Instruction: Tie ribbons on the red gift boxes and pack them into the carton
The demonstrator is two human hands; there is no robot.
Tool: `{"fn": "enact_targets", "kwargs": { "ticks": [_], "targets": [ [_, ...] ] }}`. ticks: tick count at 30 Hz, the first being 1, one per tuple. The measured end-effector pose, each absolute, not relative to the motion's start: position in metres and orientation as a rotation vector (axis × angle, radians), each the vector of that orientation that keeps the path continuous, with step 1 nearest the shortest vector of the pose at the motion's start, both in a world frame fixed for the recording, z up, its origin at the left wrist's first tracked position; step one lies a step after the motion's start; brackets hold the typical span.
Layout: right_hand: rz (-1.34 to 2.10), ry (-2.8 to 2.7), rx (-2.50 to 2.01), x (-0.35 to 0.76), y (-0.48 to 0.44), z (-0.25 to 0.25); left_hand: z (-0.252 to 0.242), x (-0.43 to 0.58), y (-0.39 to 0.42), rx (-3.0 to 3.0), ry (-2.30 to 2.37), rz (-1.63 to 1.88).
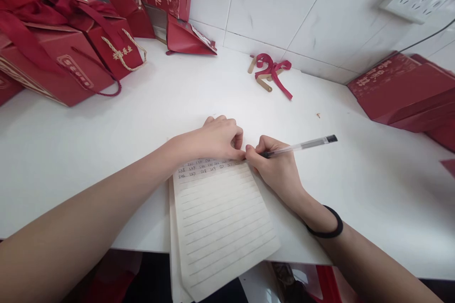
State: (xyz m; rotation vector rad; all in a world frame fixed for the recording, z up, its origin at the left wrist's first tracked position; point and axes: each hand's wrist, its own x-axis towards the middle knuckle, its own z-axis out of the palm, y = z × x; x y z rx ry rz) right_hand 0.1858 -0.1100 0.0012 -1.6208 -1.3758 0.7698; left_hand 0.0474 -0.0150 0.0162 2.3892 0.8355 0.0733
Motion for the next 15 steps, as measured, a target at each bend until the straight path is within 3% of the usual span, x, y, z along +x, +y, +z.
{"fn": "enact_targets", "kwargs": {
  "ticks": [15],
  "targets": [
    [0.673,-1.426,-1.637,0.1871,-0.1097,0.0009,0.0141,0.0486,-0.0136,2.388,0.826,0.082]
  ]
}}
